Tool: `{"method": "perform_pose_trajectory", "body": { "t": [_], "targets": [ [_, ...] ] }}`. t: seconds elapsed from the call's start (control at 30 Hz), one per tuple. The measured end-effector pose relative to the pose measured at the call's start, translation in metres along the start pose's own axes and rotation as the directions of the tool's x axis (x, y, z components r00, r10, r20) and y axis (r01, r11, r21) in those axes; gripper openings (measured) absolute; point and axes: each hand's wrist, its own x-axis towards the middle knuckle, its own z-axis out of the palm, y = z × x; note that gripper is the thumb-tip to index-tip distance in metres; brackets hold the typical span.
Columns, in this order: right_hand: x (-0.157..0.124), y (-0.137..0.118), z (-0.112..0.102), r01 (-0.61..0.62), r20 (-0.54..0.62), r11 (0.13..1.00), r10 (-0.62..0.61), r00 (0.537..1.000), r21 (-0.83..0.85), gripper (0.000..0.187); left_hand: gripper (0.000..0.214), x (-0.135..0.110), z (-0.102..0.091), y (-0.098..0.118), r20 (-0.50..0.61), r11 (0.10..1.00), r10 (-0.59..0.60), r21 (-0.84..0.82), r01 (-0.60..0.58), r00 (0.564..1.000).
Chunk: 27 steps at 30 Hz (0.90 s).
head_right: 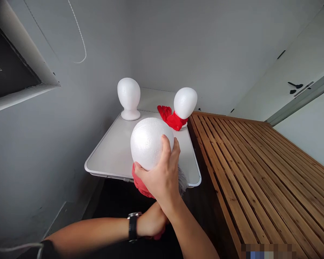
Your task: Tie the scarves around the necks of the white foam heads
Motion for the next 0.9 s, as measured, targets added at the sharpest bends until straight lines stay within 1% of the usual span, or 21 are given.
{"method": "perform_pose_trajectory", "body": {
  "t": [0.07, 0.13, 0.2, 0.23, 0.27, 0.33, 0.43, 0.5, 0.57, 0.6, 0.67, 0.7, 0.73, 0.8, 0.83, 0.87, 0.9],
  "targets": [
    [0.002, 0.004, -0.002, 0.009, -0.001, 1.000, -0.009, 1.000, 0.004, 0.114, 0.067, -0.033, -0.029, 0.001, -0.015, 0.989, -0.057, 0.140, 0.058, 0.998],
    [0.004, 0.006, -0.004, 0.014, -0.008, 1.000, -0.014, 1.000, 0.013, 0.114, 0.065, -0.069, -0.062, 0.006, -0.032, 0.962, -0.067, 0.264, 0.073, 0.997],
    [0.004, 0.007, -0.006, 0.019, -0.021, 1.000, -0.019, 1.000, 0.025, 0.114, 0.060, -0.102, -0.091, 0.014, -0.111, 0.944, -0.064, 0.314, 0.096, 0.992],
    [0.003, 0.007, -0.006, 0.024, -0.026, 0.999, -0.023, 0.999, 0.031, 0.114, 0.058, -0.114, -0.103, 0.018, -0.145, 0.935, -0.059, 0.339, 0.105, 0.988],
    [0.002, 0.006, -0.006, 0.030, -0.029, 0.999, -0.029, 0.999, 0.035, 0.114, 0.056, -0.123, -0.112, 0.021, -0.170, 0.923, -0.054, 0.367, 0.114, 0.984],
    [0.000, 0.005, -0.006, 0.038, -0.037, 0.998, -0.037, 0.999, 0.041, 0.112, 0.054, -0.131, -0.125, 0.022, -0.201, 0.886, -0.030, 0.447, 0.119, 0.979],
    [-0.002, 0.004, -0.006, 0.042, -0.043, 0.998, -0.040, 0.998, 0.045, 0.111, 0.052, -0.130, -0.133, 0.017, -0.247, 0.830, 0.029, 0.545, 0.114, 0.969],
    [-0.003, 0.005, -0.005, 0.043, -0.048, 0.998, -0.041, 0.998, 0.047, 0.111, 0.053, -0.126, -0.132, 0.014, -0.285, 0.815, 0.051, 0.566, 0.125, 0.957],
    [-0.004, 0.005, -0.004, 0.050, -0.060, 0.998, -0.048, 0.997, 0.037, 0.112, 0.054, -0.123, -0.122, 0.016, -0.293, 0.798, 0.046, 0.586, 0.141, 0.955],
    [-0.004, 0.005, -0.002, 0.054, -0.068, 0.998, -0.052, 0.996, 0.027, 0.112, 0.054, -0.121, -0.113, 0.018, -0.276, 0.782, 0.042, 0.607, 0.141, 0.960],
    [-0.005, 0.003, 0.001, 0.057, -0.082, 0.998, -0.056, 0.995, 0.005, 0.111, 0.053, -0.115, -0.090, 0.025, -0.204, 0.725, 0.044, 0.680, 0.109, 0.978],
    [-0.005, 0.001, 0.002, 0.054, -0.085, 0.999, -0.054, 0.995, -0.004, 0.111, 0.051, -0.110, -0.076, 0.028, -0.165, 0.675, 0.053, 0.733, 0.086, 0.985],
    [-0.005, 0.000, 0.003, 0.051, -0.084, 0.999, -0.051, 0.995, -0.011, 0.110, 0.049, -0.103, -0.061, 0.032, -0.132, 0.604, 0.064, 0.794, 0.067, 0.989],
    [-0.005, -0.001, 0.004, 0.048, -0.073, 0.999, -0.049, 0.996, -0.015, 0.110, 0.042, -0.085, -0.037, 0.037, -0.081, 0.420, 0.075, 0.907, 0.042, 0.994],
    [-0.005, -0.001, 0.004, 0.049, -0.065, 0.999, -0.050, 0.997, -0.015, 0.110, 0.037, -0.074, -0.028, 0.039, -0.057, 0.334, 0.069, 0.942, 0.030, 0.996],
    [-0.005, -0.001, 0.004, 0.051, -0.058, 0.999, -0.052, 0.997, -0.015, 0.110, 0.031, -0.063, -0.022, 0.040, -0.028, 0.280, 0.056, 0.960, 0.011, 0.998],
    [-0.005, 0.000, 0.003, 0.054, -0.054, 0.998, -0.054, 0.997, -0.014, 0.111, 0.025, -0.052, -0.018, 0.041, 0.008, 0.270, 0.048, 0.963, -0.020, 0.999]
  ]
}}
